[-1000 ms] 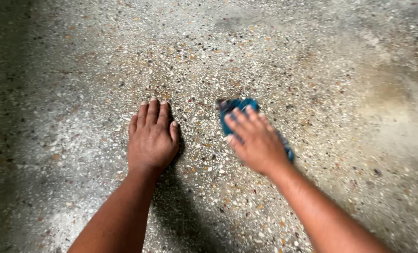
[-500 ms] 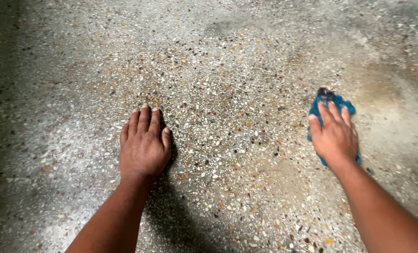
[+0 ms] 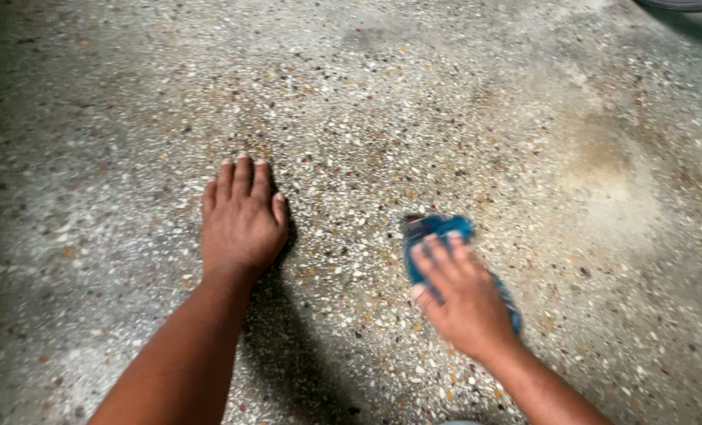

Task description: The person cleans the floor by wiping the surface with a cloth.

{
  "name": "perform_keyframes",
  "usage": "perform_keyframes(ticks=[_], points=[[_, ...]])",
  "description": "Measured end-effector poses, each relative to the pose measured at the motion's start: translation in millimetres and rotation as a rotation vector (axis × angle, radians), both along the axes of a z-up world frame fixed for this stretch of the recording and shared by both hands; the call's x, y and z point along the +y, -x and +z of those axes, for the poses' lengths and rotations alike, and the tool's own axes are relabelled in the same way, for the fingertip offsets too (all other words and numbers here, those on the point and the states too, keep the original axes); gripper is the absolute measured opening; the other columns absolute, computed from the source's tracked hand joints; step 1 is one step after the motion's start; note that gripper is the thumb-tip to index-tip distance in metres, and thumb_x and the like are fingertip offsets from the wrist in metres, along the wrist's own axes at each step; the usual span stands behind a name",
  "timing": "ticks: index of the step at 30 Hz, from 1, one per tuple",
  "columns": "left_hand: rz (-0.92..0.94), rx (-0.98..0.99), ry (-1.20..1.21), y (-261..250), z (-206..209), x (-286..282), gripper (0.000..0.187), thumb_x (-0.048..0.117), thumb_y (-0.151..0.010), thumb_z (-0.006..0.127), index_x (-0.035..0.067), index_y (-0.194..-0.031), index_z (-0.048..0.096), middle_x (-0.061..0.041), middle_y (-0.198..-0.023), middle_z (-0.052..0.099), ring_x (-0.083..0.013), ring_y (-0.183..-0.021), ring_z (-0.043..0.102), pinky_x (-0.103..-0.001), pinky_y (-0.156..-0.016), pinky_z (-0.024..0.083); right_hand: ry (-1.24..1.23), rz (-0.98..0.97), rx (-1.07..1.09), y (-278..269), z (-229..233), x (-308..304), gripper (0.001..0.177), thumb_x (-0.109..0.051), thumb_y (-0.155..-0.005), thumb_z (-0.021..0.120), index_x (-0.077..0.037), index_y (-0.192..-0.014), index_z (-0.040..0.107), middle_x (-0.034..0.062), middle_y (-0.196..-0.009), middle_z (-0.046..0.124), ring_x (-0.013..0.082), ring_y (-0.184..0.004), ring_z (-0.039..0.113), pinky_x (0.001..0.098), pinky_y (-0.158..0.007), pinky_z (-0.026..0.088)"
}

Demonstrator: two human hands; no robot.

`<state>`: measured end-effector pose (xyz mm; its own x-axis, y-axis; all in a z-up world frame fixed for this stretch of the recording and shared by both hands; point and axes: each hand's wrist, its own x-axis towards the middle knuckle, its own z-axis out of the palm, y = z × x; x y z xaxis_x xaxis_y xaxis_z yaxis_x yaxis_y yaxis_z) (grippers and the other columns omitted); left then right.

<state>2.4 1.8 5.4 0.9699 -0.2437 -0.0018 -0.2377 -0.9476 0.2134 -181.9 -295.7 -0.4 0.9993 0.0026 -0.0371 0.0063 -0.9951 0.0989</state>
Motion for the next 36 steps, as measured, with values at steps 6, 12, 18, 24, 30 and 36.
perform_keyframes(ticks=[6,12,18,24,30,36], points=[[0.004,0.018,0.032,0.2,1.3,-2.5,0.066,0.046,-0.102,0.021,0.014,-0.160,0.025,-0.015,-0.166,0.020,-0.0320,-0.152,0.014,-0.047,-0.122,0.010,-0.169,0.385,0.024,-56.3,11.1,60.5,0.059,-0.056,-0.103,0.033,-0.028,-0.155,0.041,0.0028,-0.165,0.031,0.0318,-0.154,0.020,0.0516,-0.121,0.016],[0.008,-0.019,0.009,-0.8,-3.5,-1.2,0.065,0.046,-0.103,0.023,0.015,-0.159,0.027,-0.013,-0.166,0.023,-0.0312,-0.153,0.017,-0.046,-0.123,0.011,-0.201,0.121,-0.027,-136.7,9.0,34.9,0.056,-0.054,-0.104,0.033,-0.030,-0.154,0.042,0.0019,-0.163,0.036,0.0311,-0.153,0.023,0.0520,-0.122,0.016],[-0.008,-0.090,0.047,0.3,-4.3,-0.7,0.064,0.043,-0.102,0.030,0.013,-0.158,0.034,-0.015,-0.165,0.029,-0.0331,-0.153,0.022,-0.048,-0.122,0.015,-0.168,-0.095,-0.252,-155.1,-11.2,-60.5,0.057,-0.052,-0.104,0.041,-0.023,-0.152,0.051,0.0072,-0.159,0.045,0.0352,-0.150,0.032,0.0534,-0.120,0.024],[-0.008,-0.096,0.063,2.3,-5.4,0.1,0.063,0.044,-0.102,0.030,0.014,-0.158,0.036,-0.014,-0.165,0.030,-0.0323,-0.153,0.022,-0.048,-0.123,0.015,-0.137,-0.415,-0.376,-84.8,-12.7,-160.9,0.057,-0.050,-0.103,0.047,-0.018,-0.150,0.057,0.0101,-0.159,0.050,0.0405,-0.148,0.038,0.0530,-0.120,0.030],[-0.013,-0.090,0.013,1.7,-7.3,0.5,0.063,0.045,-0.103,0.028,0.014,-0.158,0.033,-0.014,-0.165,0.027,-0.0320,-0.153,0.020,-0.047,-0.123,0.014,-0.063,-0.560,-0.322,-25.6,-20.6,-160.4,0.061,-0.052,-0.102,0.045,-0.020,-0.153,0.054,0.0099,-0.160,0.047,0.0397,-0.150,0.035,0.0530,-0.119,0.029],[-0.016,-0.095,0.036,2.0,-8.1,0.8,0.064,0.045,-0.104,0.027,0.013,-0.159,0.032,-0.015,-0.165,0.026,-0.0329,-0.153,0.020,-0.047,-0.122,0.014,-0.112,-0.516,-0.118,-6.7,-11.9,-73.5,0.069,-0.058,-0.100,0.040,-0.022,-0.158,0.044,0.0119,-0.166,0.035,0.0384,-0.147,0.036,0.0477,-0.113,0.038]])
